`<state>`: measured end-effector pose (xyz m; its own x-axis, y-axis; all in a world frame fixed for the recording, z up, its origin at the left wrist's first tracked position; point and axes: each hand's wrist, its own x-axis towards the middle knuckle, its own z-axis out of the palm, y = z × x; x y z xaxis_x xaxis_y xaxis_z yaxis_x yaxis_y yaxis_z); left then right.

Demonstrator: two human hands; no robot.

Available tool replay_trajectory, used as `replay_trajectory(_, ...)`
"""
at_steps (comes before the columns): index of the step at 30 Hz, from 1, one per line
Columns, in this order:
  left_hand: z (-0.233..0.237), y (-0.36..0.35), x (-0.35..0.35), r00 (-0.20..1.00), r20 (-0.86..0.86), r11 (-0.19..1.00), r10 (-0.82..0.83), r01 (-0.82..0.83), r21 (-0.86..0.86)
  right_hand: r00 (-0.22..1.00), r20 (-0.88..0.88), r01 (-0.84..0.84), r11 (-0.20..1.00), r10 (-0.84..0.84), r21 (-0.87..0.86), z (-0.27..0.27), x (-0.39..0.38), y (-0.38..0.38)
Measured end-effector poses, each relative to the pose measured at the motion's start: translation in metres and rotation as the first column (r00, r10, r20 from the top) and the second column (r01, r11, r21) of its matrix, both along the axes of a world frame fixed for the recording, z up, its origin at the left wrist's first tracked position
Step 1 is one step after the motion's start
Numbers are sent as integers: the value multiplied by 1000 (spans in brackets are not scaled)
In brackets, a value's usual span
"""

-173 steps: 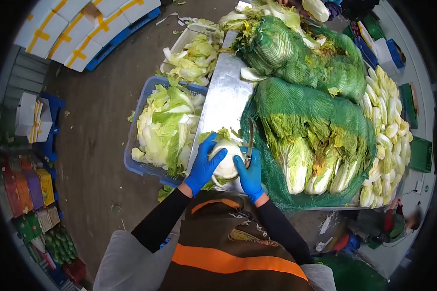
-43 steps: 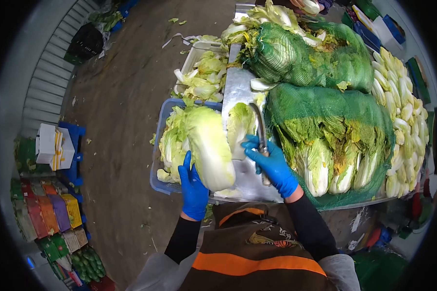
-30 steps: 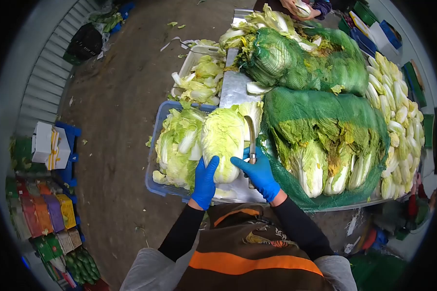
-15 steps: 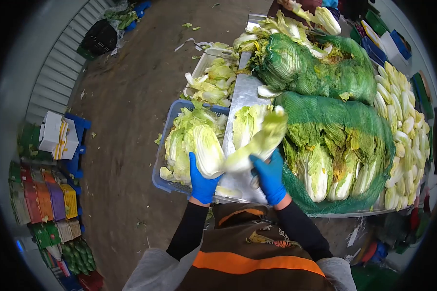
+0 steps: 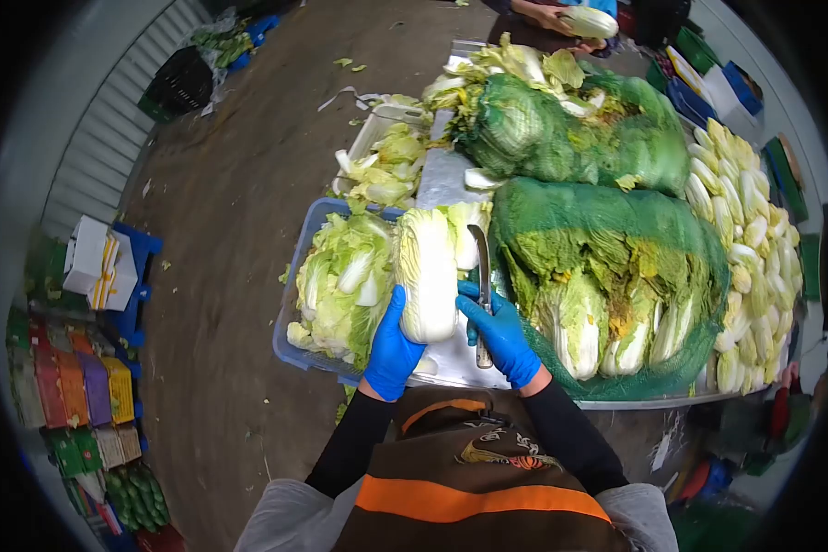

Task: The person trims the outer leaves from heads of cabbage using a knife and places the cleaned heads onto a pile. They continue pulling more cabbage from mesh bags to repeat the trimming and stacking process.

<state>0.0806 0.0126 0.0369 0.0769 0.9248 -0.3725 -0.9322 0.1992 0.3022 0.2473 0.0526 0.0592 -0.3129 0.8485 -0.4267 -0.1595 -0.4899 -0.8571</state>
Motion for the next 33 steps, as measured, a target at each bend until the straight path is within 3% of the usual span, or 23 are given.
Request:
replay_trajectory(2, -2, 0, 16, 995, -100, 1000, -21, 22, 8, 999, -25, 44, 998, -46, -52, -10, 15, -4)
replay_trajectory(4, -1, 6, 36, 823, -566, 995, 56, 3, 103, 998, -25, 55, 997, -57, -54, -18, 31, -5)
replay_trajectory(5, 2, 10, 47, 829, -559, 993, 33, 37, 113, 998, 66, 18, 1000, -16, -19, -23, 41, -8)
replay_trajectory(7, 8, 14, 73, 732, -672, 979, 113, 33, 201, 993, 59, 103, 995, -104, 11, -18, 57, -14)
replay_trajectory(8, 1, 18, 84, 744, -662, 974, 87, 76, 214, 982, -25, 184, 981, -185, -54, -20, 69, -15)
replay_trajectory(9, 4, 23, 95, 757, -649, 968, 71, 104, 227, 982, 20, 191, 979, -190, -78, -22, 85, -14)
replay_trajectory(11, 19, 39, 141, 456, -886, 916, 83, 316, 249, 961, -52, 266, 958, -272, -105, -13, 137, -10)
replay_trajectory(12, 26, 39, 156, 477, -876, 891, 73, 363, 273, 958, -14, 283, 955, -285, -83, -15, 157, -8)
replay_trajectory(13, 33, 39, 175, 476, -877, 877, 62, 394, 276, 929, -101, 338, 926, -357, -166, -40, 180, -9)
replay_trajectory(14, 38, 44, 198, 482, -874, 851, 60, 432, 297, 891, -197, 397, 912, -409, -102, -2, 202, -3)
replay_trajectory(15, 44, 53, 223, 486, -872, 824, 62, 468, 319, 814, -298, 441, 864, -499, -242, -49, 229, 1)
replay_trajectory(17, 51, 68, 275, 862, -457, 857, -218, 393, 333, 700, -410, 499, 812, -584, -305, -10, 294, 8)
replay_trajectory(18, 50, 73, 300, 857, -447, 830, -257, 433, 352, 673, -390, 576, 776, -629, -257, -5, 331, 11)
replay_trajectory(19, 50, 79, 321, 826, -481, 866, -293, 442, 232, 647, -372, 638, 740, -666, -214, 2, 366, 16)
replay_trajectory(20, 45, 84, 342, 793, -513, 894, -327, 436, 104, 531, -374, 739, 631, -760, -236, 57, 393, 25)
replay_trajectory(21, 37, 88, 361, 788, -510, 884, -346, 456, 105, 627, -332, 714, 690, -705, -119, 36, 450, 20)
replay_trajectory(23, 15, 95, 391, 550, -825, 838, -131, 506, 204, 525, -313, 821, 568, -791, -60, 47, 533, 33)
replay_trajectory(24, 3, 97, 404, 476, -870, 819, -129, 546, 177, 450, -321, 866, 495, -833, -72, 63, 572, 44)
replay_trajectory(25, 0, 96, 420, 513, -847, 876, -136, 461, 138, 457, -293, 856, 505, -840, -110, 57, 622, 51)
replay_trajectory(27, 25, 94, 456, 724, -629, 956, -284, 267, -123, 399, -152, 915, 404, -904, -2, 76, 696, 71)
replay_trajectory(29, 1, 96, 463, 791, -538, 956, -291, 230, -179, 328, -112, 944, 325, -938, 47, 72, 775, 98)
replay_trajectory(32, 11, 102, 493, 790, -551, 959, -268, 169, -226, 262, -199, 965, 257, -944, 49, 80, 875, 142)
replay_trajectory(33, 18, 103, 504, 729, -638, 967, -247, 141, -214, 230, -258, 973, 230, -938, 31, 67, 917, 162)
